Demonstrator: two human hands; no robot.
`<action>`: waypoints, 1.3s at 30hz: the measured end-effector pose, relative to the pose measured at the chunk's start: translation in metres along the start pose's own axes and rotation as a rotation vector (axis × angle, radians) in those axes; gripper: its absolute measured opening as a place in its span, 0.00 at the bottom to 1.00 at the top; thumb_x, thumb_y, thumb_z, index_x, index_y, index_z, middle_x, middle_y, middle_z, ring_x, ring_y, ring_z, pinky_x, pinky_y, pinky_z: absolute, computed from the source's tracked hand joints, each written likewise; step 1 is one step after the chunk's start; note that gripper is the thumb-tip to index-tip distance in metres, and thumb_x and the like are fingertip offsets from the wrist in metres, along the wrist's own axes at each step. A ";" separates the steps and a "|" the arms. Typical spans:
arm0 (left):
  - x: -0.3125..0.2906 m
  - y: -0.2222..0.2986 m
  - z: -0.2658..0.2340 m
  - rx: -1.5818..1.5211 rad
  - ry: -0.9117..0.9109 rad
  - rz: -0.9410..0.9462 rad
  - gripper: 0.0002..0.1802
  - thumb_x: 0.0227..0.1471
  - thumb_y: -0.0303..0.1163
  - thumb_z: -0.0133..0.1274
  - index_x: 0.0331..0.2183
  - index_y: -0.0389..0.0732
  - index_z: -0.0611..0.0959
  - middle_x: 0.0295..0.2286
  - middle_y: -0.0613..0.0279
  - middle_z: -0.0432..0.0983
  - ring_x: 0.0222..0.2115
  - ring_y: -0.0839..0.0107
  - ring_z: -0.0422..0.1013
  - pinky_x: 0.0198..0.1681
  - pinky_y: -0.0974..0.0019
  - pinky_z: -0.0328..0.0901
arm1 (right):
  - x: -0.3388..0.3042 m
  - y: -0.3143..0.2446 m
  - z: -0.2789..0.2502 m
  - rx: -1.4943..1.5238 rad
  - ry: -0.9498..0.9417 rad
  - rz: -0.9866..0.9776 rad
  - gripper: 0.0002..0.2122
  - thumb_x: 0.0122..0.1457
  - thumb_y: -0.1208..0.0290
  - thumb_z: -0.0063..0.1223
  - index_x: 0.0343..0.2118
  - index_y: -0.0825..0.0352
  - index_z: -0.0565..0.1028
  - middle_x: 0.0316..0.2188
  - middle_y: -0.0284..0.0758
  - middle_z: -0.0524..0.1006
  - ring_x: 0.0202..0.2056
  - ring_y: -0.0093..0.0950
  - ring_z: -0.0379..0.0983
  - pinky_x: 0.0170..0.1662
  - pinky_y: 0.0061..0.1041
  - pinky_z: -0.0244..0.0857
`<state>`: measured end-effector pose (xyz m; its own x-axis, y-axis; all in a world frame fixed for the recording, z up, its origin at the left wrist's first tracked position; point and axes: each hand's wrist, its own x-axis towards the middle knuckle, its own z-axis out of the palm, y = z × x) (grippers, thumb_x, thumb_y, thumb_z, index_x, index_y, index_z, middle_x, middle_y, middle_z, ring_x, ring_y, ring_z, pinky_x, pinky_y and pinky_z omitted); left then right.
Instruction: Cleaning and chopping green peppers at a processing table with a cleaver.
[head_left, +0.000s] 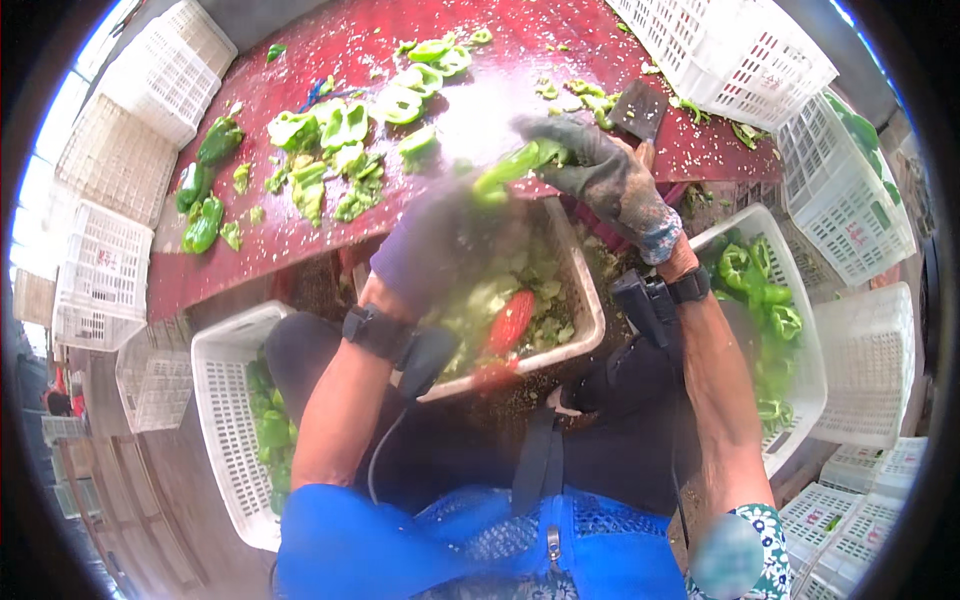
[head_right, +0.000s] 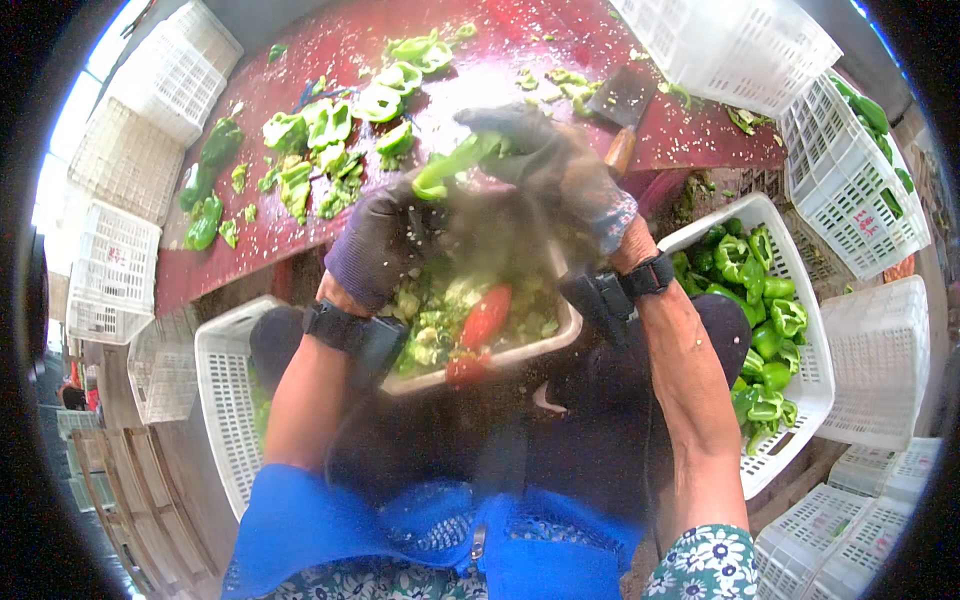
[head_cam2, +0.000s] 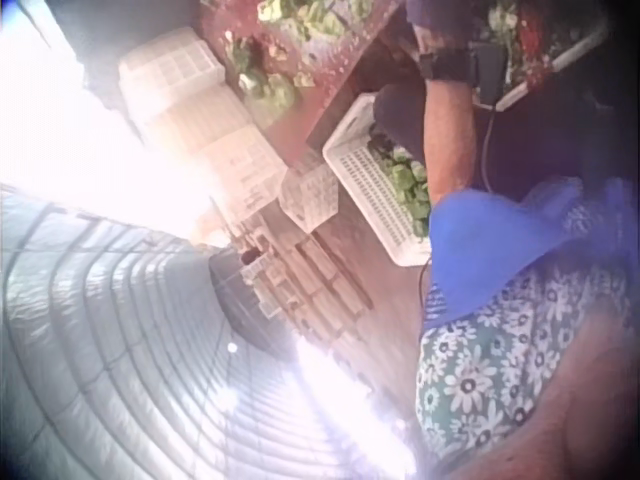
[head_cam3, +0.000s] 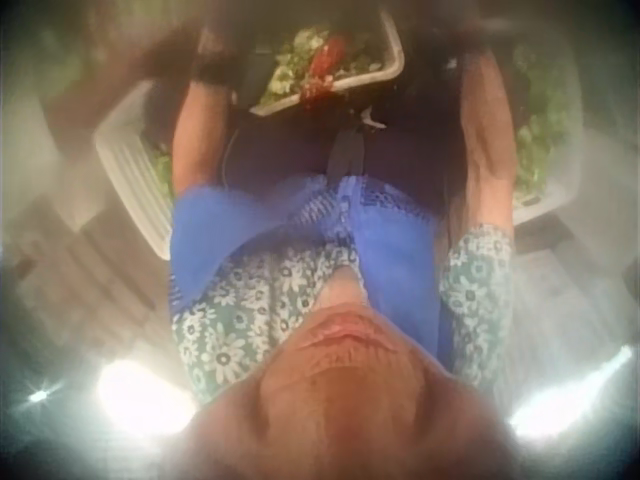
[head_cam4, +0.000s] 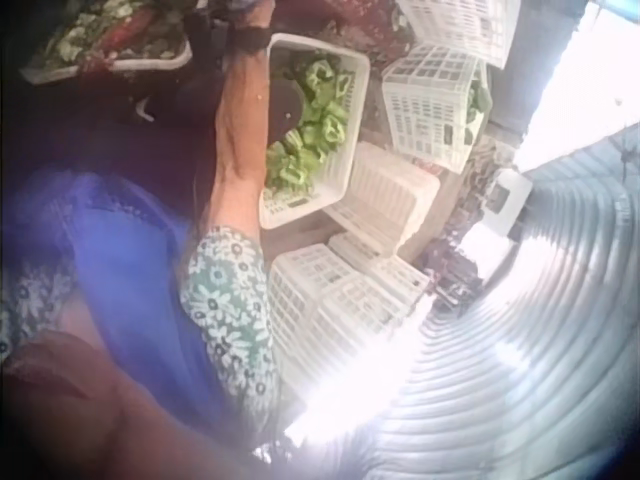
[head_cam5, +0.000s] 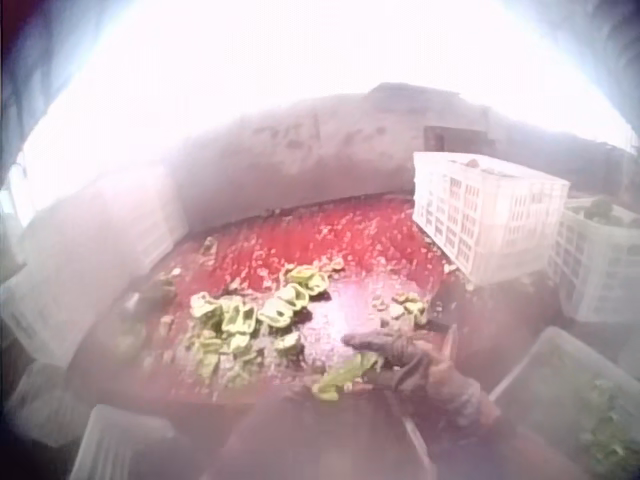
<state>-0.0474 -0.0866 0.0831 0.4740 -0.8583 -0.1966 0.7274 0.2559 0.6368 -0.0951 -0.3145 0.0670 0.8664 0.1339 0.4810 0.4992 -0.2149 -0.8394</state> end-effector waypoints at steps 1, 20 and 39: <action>-0.015 -0.001 0.007 0.034 0.081 0.032 0.15 0.62 0.38 0.45 0.37 0.37 0.79 0.29 0.63 0.77 0.28 0.73 0.75 0.32 0.70 0.73 | -0.004 0.001 0.014 0.437 0.069 0.228 0.18 0.62 0.73 0.50 0.55 0.65 0.70 0.56 0.40 0.70 0.49 0.21 0.72 0.46 0.23 0.75; -0.047 -0.038 -0.048 0.498 0.477 0.494 0.08 0.60 0.31 0.50 0.38 0.38 0.79 0.30 0.66 0.77 0.31 0.78 0.73 0.36 0.73 0.71 | -0.019 0.022 0.102 0.111 0.130 0.613 0.13 0.58 0.66 0.59 0.43 0.68 0.76 0.31 0.34 0.80 0.30 0.17 0.74 0.35 0.23 0.71; -0.043 -0.054 -0.080 1.009 0.385 0.646 0.16 0.59 0.37 0.53 0.42 0.35 0.79 0.33 0.66 0.78 0.31 0.80 0.73 0.35 0.76 0.69 | -0.021 0.055 -0.011 -1.229 0.318 0.629 0.19 0.58 0.47 0.54 0.47 0.52 0.77 0.34 0.38 0.82 0.23 0.26 0.76 0.25 0.29 0.72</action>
<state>-0.0673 -0.0282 -0.0024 0.8386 -0.4749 0.2669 -0.3130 -0.0191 0.9496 -0.0851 -0.3395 0.0133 0.8268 -0.4825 0.2890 -0.4176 -0.8709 -0.2592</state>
